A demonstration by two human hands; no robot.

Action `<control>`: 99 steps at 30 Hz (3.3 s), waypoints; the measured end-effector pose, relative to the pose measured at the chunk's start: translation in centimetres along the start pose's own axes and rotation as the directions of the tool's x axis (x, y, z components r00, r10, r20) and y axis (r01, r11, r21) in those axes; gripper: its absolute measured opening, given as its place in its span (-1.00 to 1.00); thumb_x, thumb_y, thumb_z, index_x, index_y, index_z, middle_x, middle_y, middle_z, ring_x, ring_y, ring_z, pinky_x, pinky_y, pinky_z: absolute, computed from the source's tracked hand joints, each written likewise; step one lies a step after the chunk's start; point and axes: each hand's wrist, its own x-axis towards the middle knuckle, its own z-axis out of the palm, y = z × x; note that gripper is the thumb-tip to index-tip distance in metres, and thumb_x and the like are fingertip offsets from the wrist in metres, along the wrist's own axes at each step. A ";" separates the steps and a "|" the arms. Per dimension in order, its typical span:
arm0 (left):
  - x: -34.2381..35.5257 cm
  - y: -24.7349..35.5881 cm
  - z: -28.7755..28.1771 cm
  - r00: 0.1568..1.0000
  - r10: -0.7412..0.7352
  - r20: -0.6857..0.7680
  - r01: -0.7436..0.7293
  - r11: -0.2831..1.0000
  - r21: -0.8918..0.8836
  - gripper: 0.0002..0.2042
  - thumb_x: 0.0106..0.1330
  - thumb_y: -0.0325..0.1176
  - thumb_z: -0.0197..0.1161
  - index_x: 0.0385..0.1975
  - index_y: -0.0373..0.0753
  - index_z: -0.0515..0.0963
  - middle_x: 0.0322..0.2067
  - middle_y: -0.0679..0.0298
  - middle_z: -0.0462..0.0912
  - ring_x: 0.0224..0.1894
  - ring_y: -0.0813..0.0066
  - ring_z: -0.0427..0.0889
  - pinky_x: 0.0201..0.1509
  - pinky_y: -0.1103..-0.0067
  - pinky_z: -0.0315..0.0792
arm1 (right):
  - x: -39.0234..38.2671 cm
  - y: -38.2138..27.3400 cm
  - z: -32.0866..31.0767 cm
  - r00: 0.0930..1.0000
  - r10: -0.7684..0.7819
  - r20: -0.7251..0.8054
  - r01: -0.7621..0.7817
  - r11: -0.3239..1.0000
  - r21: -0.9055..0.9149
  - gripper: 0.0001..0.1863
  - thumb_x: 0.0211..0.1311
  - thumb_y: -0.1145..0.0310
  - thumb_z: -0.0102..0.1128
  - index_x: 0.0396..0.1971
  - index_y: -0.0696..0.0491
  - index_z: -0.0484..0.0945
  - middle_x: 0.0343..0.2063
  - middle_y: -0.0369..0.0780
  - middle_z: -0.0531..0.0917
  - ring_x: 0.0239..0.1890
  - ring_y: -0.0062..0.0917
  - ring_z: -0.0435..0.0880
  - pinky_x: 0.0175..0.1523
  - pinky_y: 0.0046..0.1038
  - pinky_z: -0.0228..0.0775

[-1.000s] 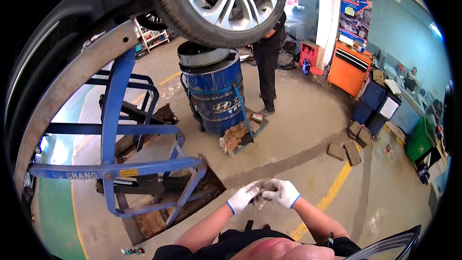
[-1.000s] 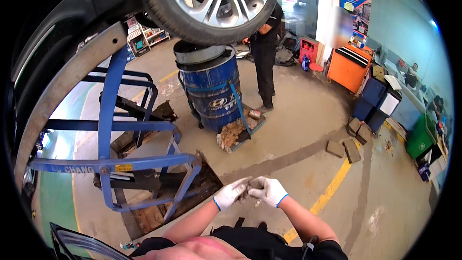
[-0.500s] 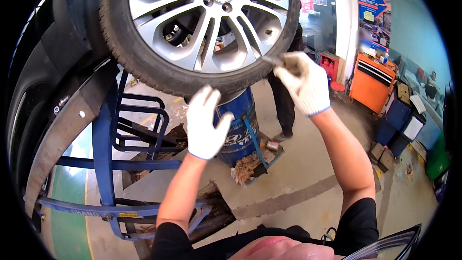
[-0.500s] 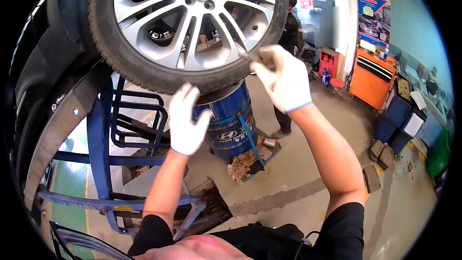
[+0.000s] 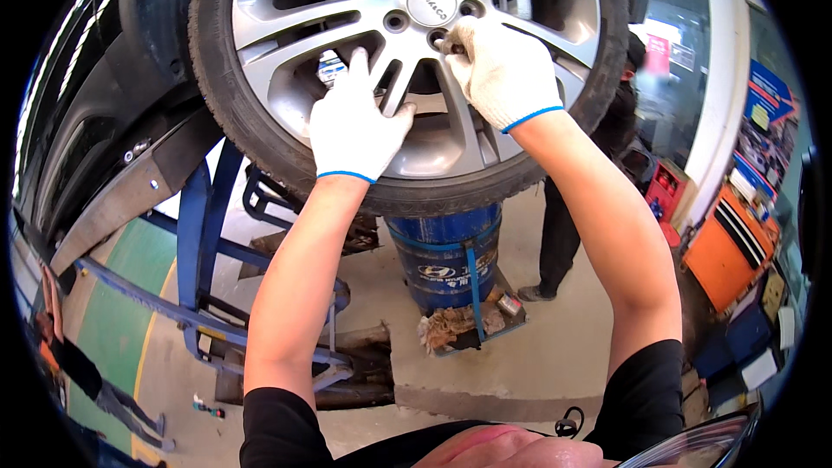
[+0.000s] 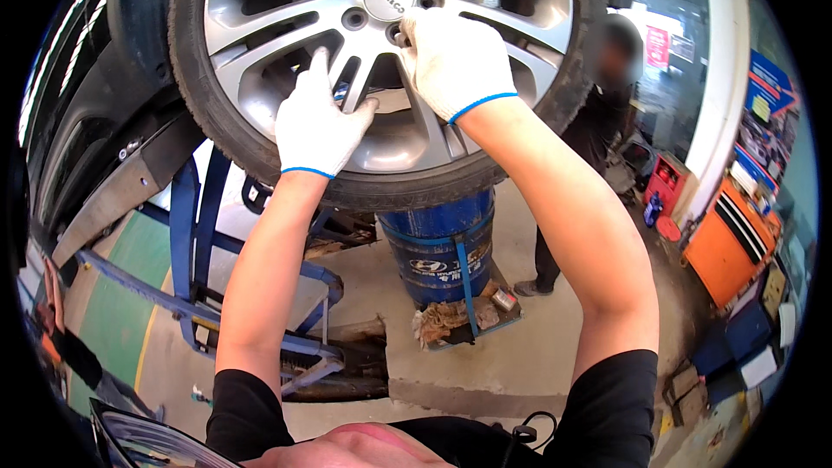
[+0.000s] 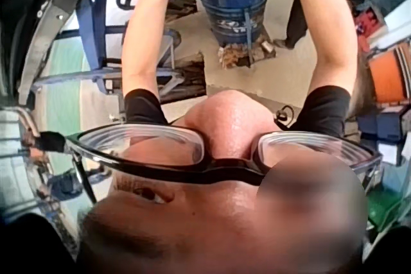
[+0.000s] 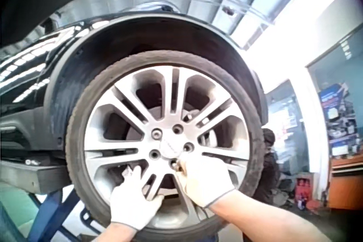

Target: The person lifts a car tire and mounts it onto the wheel hub of a vehicle raised on a lift. They hand-tighten the lug nuts, then use a cordless impact wrench to secure them. Finally, they walk to a tool cart and wipe their hands with a cloth.

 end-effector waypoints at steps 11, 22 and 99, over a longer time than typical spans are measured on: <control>-1.0 -3.3 -0.1 0.911 0.343 -0.230 -0.335 0.939 0.074 -0.25 0.13 -0.08 0.57 0.29 -0.35 0.51 0.17 -0.12 0.60 0.21 -0.09 0.59 0.32 0.15 0.45 | 2.3 0.2 0.9 0.958 0.103 0.266 -0.077 0.992 -0.104 -0.72 0.41 0.20 0.27 -0.05 0.01 0.78 -0.22 -0.04 0.78 -0.10 -0.14 0.79 0.08 -0.21 0.61; -1.7 -14.0 -3.2 0.825 -0.344 -0.448 0.160 0.903 -0.399 0.09 0.24 -0.10 0.58 0.60 -0.42 -0.03 0.55 -0.20 0.12 0.57 -0.01 0.20 0.62 0.31 0.12 | -1.3 8.7 -5.2 0.894 -0.103 -0.435 0.002 0.974 -0.227 -0.36 0.13 0.12 0.55 0.18 0.11 0.62 0.17 0.03 0.63 0.24 -0.07 0.59 0.40 -0.23 0.39; 12.6 -12.4 -9.1 0.853 -0.023 -0.521 0.022 1.000 -0.008 -0.31 0.48 0.16 0.20 0.52 -0.07 0.38 0.22 -0.14 0.65 0.29 -0.02 0.63 0.41 0.34 0.39 | -8.4 17.8 -2.0 0.606 0.756 -0.248 -0.504 0.606 0.615 -0.12 0.44 0.08 0.37 0.52 0.33 0.22 0.36 0.01 0.49 0.34 -0.37 0.47 0.45 -0.43 0.25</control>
